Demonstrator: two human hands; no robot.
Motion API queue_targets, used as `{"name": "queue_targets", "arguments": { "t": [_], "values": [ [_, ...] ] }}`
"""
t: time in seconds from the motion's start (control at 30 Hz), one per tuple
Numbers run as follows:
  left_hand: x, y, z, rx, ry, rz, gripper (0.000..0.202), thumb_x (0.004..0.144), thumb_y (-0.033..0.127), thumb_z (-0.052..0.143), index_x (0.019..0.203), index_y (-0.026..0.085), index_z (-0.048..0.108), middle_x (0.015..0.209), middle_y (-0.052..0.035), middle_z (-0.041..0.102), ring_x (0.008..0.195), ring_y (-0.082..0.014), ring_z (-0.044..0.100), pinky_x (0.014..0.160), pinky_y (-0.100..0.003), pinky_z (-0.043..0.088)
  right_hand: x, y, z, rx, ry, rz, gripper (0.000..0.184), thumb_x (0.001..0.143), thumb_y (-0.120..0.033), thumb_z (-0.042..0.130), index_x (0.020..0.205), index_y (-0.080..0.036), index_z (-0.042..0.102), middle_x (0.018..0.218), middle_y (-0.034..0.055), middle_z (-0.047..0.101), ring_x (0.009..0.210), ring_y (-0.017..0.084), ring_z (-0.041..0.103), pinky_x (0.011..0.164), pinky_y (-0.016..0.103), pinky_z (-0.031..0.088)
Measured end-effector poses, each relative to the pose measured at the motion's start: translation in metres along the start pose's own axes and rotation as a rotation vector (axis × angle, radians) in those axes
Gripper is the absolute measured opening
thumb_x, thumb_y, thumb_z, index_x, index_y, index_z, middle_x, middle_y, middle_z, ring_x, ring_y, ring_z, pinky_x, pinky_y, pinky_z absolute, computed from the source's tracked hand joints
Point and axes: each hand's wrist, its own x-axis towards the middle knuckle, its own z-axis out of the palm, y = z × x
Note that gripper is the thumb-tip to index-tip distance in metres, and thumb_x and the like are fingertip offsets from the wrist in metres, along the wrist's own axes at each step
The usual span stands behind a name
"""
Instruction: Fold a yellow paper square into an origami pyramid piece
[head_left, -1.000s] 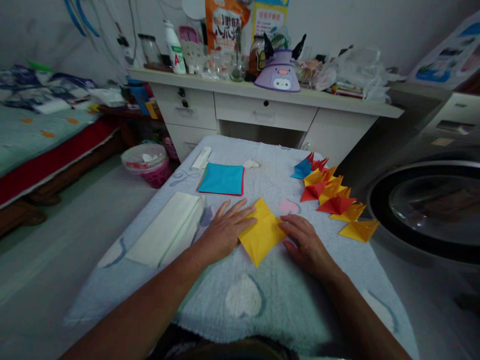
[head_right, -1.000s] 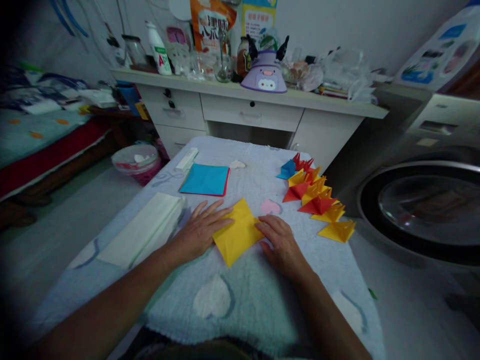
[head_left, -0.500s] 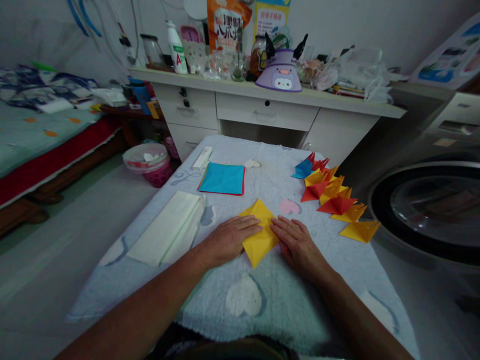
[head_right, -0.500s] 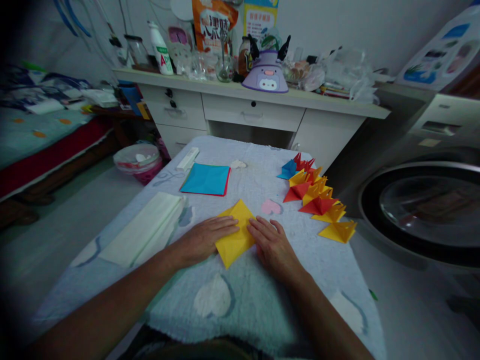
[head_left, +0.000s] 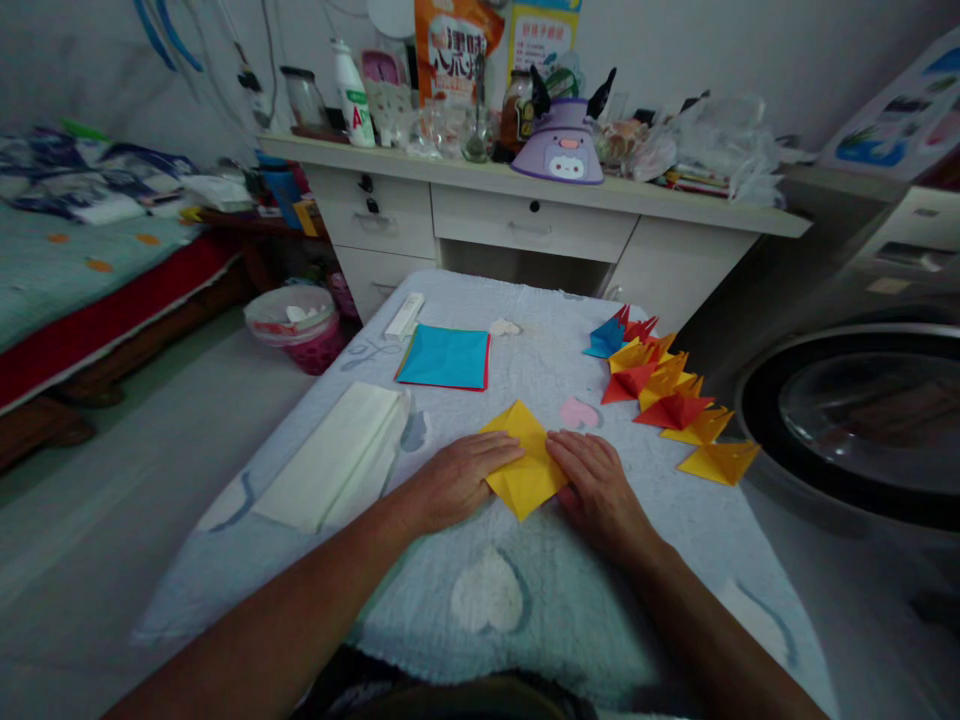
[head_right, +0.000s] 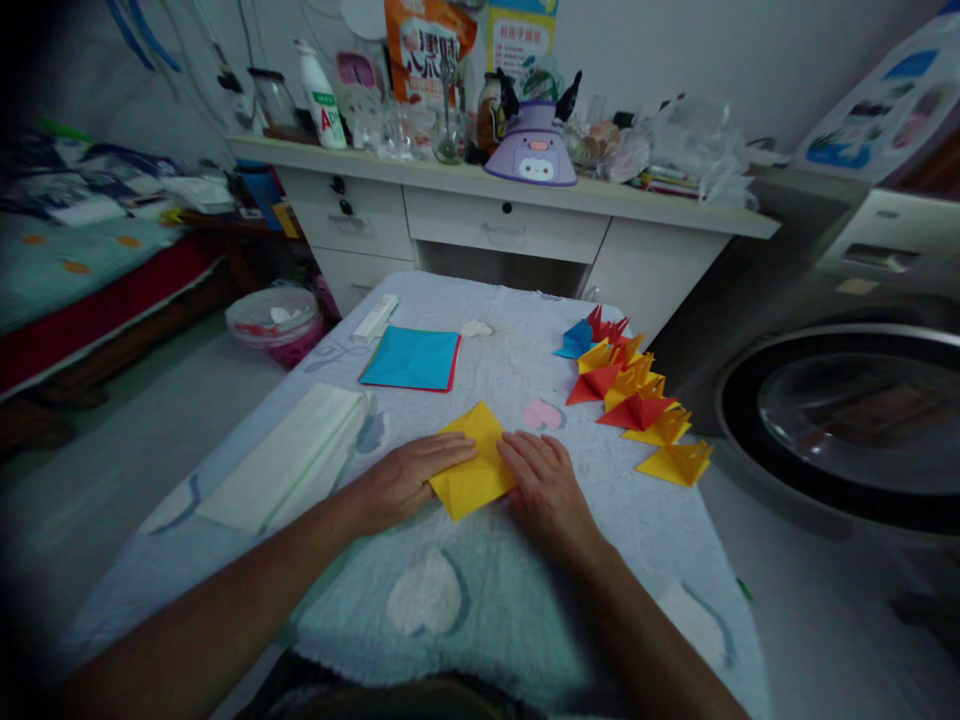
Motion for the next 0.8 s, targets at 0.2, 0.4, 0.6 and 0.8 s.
{"name": "queue_targets", "arguments": {
  "t": [0.2, 0.4, 0.6, 0.8],
  "values": [
    [-0.002, -0.003, -0.001, 0.066, -0.028, 0.04, 0.045, 0.083, 0.012, 0.053, 0.127, 0.018, 0.057, 0.135, -0.0101, 0.059, 0.129, -0.0205, 0.052, 0.11, -0.043, 0.041, 0.0, 0.003, 0.0, 0.005, 0.024, -0.044, 0.041, 0.089, -0.01, 0.048, 0.127, -0.022, 0.058, 0.131, 0.0111, 0.063, 0.122, 0.026, 0.057, 0.101, 0.051, 0.041],
    [-0.003, -0.005, -0.006, 0.096, -0.05, 0.076, 0.04, 0.076, 0.012, 0.06, 0.115, 0.02, 0.064, 0.127, -0.0093, 0.065, 0.122, -0.0237, 0.057, 0.105, -0.045, 0.043, -0.002, -0.001, -0.002, 0.096, -0.083, -0.075, 0.039, 0.086, -0.009, 0.05, 0.122, -0.021, 0.061, 0.127, 0.011, 0.065, 0.121, 0.025, 0.058, 0.103, 0.053, 0.04],
    [-0.001, -0.001, -0.012, 0.059, -0.032, -0.004, 0.029, 0.07, 0.008, 0.058, 0.096, 0.019, 0.065, 0.103, -0.0065, 0.071, 0.101, -0.0227, 0.063, 0.09, -0.038, 0.05, -0.003, -0.001, -0.005, 0.196, -0.054, -0.085, 0.038, 0.082, -0.014, 0.056, 0.118, -0.021, 0.059, 0.124, 0.0126, 0.065, 0.114, 0.025, 0.061, 0.1, 0.049, 0.044],
    [-0.001, -0.005, -0.014, 0.107, 0.006, -0.098, 0.024, 0.073, 0.007, 0.059, 0.094, 0.017, 0.064, 0.101, -0.0078, 0.067, 0.102, -0.0236, 0.058, 0.09, -0.038, 0.047, -0.005, 0.004, -0.003, 0.235, 0.024, 0.0, 0.025, 0.087, -0.015, 0.052, 0.109, -0.021, 0.061, 0.111, 0.0105, 0.069, 0.104, 0.024, 0.062, 0.09, 0.045, 0.049]
  ]
}}
